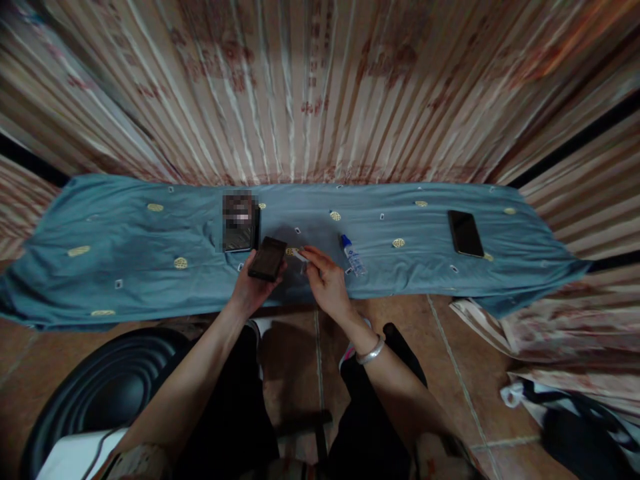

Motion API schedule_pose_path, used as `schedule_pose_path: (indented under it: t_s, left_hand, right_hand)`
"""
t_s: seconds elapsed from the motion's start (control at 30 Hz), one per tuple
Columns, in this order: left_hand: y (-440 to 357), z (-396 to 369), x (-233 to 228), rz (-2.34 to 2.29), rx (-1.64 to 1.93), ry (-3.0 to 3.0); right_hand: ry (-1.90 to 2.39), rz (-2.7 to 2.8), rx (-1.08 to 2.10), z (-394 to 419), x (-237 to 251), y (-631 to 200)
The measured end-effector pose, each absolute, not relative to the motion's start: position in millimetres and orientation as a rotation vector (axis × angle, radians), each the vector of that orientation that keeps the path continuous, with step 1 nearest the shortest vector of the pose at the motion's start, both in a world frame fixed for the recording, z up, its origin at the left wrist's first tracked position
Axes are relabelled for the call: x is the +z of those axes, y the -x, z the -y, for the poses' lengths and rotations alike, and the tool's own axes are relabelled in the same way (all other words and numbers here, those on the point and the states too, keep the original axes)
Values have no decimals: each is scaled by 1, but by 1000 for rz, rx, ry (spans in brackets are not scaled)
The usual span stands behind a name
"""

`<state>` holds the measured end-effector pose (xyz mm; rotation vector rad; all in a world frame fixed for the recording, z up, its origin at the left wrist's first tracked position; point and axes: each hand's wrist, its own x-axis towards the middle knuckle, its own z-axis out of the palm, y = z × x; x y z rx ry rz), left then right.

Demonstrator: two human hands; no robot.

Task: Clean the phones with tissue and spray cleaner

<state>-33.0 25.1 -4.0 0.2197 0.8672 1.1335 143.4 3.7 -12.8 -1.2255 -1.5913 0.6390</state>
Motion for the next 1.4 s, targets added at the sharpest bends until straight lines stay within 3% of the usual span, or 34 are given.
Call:
schedule_pose_path:
  t_s: [0.2,0.43,1.0,1.4]
  left_hand:
    - [28,-29,-5,-920,1195,-148]
    - [21,-25,-5,-927,1265,-179]
    - [11,0,-6,-800,1037,-400]
    - [15,10,-16,-872,992,-506]
  right_hand:
    - [1221,1501,921,2,-19,-124]
    - [1230,1547,860,7,-22,-114]
    - [1322,1274,899,-23,-36,-136]
    - [1322,1545,765,-15,-23,-138]
